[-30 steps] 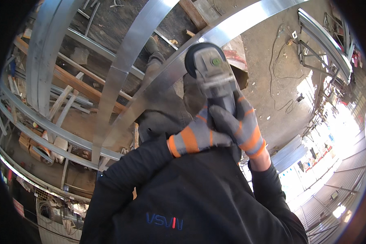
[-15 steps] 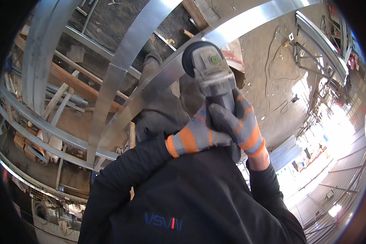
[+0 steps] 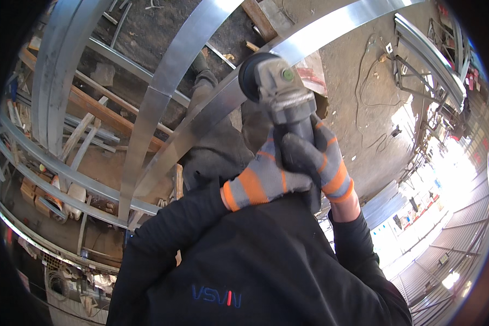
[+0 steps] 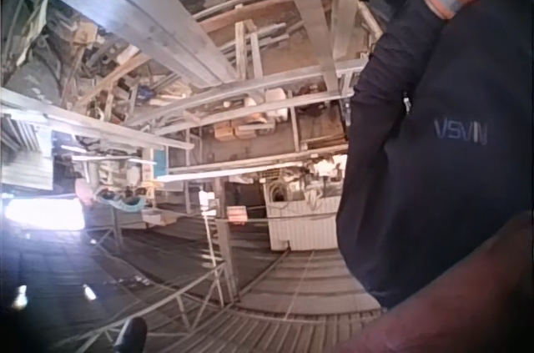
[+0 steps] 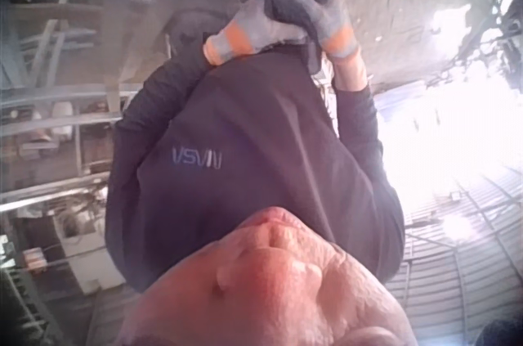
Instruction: The person positions and welds metal frame components using a welding torch, then grinds the welded joints with an angle grinder. The person handles metal bars and a welding torch, performing welds and grinding operations on a metal frame structure.
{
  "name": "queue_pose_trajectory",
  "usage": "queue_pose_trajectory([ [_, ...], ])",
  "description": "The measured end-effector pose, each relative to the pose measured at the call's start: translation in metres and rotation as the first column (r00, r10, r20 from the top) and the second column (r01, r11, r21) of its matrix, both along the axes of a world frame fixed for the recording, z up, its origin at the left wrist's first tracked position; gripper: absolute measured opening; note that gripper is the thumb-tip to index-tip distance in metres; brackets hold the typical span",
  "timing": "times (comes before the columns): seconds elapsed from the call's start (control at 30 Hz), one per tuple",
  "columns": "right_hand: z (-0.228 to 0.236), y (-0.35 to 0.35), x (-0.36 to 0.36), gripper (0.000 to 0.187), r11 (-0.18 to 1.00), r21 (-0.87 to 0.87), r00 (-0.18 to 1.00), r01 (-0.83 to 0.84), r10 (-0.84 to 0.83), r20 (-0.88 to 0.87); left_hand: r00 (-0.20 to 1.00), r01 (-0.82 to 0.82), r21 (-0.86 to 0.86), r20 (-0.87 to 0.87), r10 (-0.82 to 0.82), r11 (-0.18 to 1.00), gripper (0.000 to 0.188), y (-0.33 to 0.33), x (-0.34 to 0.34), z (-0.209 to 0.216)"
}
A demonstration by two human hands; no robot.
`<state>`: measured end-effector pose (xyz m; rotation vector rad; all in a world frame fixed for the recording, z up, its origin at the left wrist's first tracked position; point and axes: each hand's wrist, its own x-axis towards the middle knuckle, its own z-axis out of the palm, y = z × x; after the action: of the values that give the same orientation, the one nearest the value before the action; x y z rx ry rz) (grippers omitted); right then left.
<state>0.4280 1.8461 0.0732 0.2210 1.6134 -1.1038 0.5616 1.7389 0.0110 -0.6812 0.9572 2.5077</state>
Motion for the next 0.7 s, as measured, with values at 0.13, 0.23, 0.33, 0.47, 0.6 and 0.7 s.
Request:
queue_pose_trajectory([
  [0.13,-0.006,0.002,0.001,0.067,1.000,-0.027,0.999,-0.004,0.003,-0.042,1.000,-0.014,-0.113,-0.024,0.011,0.993,0.102,-0.002,-0.004,0.003],
  [0.23,-0.008,0.006,0.000,0.067,0.994,-0.080,0.997,0.075,-0.076,0.000,1.000,0.007,-0.203,-0.029,-0.013,0.979,0.102,0.002,-0.005,0.003],
  [0.33,-0.008,0.012,-0.002,0.070,0.992,-0.093,0.995,0.090,-0.084,0.062,0.998,0.032,-0.129,-0.057,-0.040,0.991,0.097,-0.004,0.004,0.003],
  [0.47,0.001,0.028,0.005,0.064,0.993,-0.091,0.997,-0.074,0.073,-0.009,0.945,0.132,-0.675,-0.136,-0.299,0.725,0.091,-0.035,0.040,0.014],
  [0.6,0.019,0.058,0.000,0.045,0.986,-0.032,0.986,0.166,-0.167,-0.018,0.966,0.064,-0.985,0.102,-0.240,-0.158,0.089,-0.064,0.050,-0.027],
  [0.7,0.037,0.083,-0.011,0.041,0.967,-0.038,0.968,0.250,-0.250,0.011,0.935,0.261,-0.957,0.283,-0.213,-0.126,0.083,-0.069,0.041,-0.076],
])
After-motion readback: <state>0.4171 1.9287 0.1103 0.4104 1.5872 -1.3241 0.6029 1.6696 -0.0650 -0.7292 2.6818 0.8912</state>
